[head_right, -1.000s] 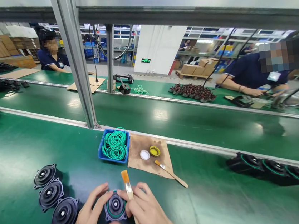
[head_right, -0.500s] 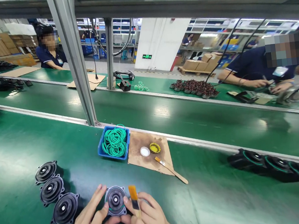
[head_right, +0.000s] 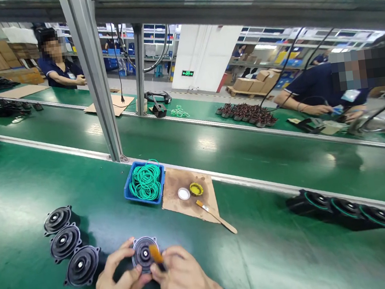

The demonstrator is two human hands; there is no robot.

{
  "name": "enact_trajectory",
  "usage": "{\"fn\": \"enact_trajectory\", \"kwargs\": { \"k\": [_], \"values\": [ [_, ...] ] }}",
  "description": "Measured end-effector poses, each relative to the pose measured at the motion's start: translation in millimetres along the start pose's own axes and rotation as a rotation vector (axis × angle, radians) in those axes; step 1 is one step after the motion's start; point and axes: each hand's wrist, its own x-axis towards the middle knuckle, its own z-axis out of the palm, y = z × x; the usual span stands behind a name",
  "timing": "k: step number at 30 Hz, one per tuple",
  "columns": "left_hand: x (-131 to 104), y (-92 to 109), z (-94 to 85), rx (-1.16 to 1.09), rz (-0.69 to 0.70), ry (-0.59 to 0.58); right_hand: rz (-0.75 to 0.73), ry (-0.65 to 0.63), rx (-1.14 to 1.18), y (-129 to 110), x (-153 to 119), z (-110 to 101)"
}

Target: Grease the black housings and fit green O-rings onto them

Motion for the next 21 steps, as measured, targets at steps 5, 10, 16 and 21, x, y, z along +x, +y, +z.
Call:
{"fn": "enact_trajectory", "kwargs": {
  "k": [5, 10, 16, 21],
  "values": [
    [16.5, 0.6, -10.6, -0.064, -0.223, -0.136, 0.680, 0.299, 0.489, -1.4, 6.7, -17.6],
    [19.1, 0.5, -6.4, -0.125, -0.372, -0.323, 0.881, 0.432, 0.538, -1.6, 2.7, -30.6],
    [27.2, 4.8, -8.3, -0.176, -0.382, -0.307, 1.144, 0.288, 0.650, -15.2, 14.1, -31.6],
    [28.6, 8.0, -9.4, -0.165, -0.385, -0.308, 1.222, 0.173, 0.729, -20.8, 18.4, -27.0]
  ]
}}
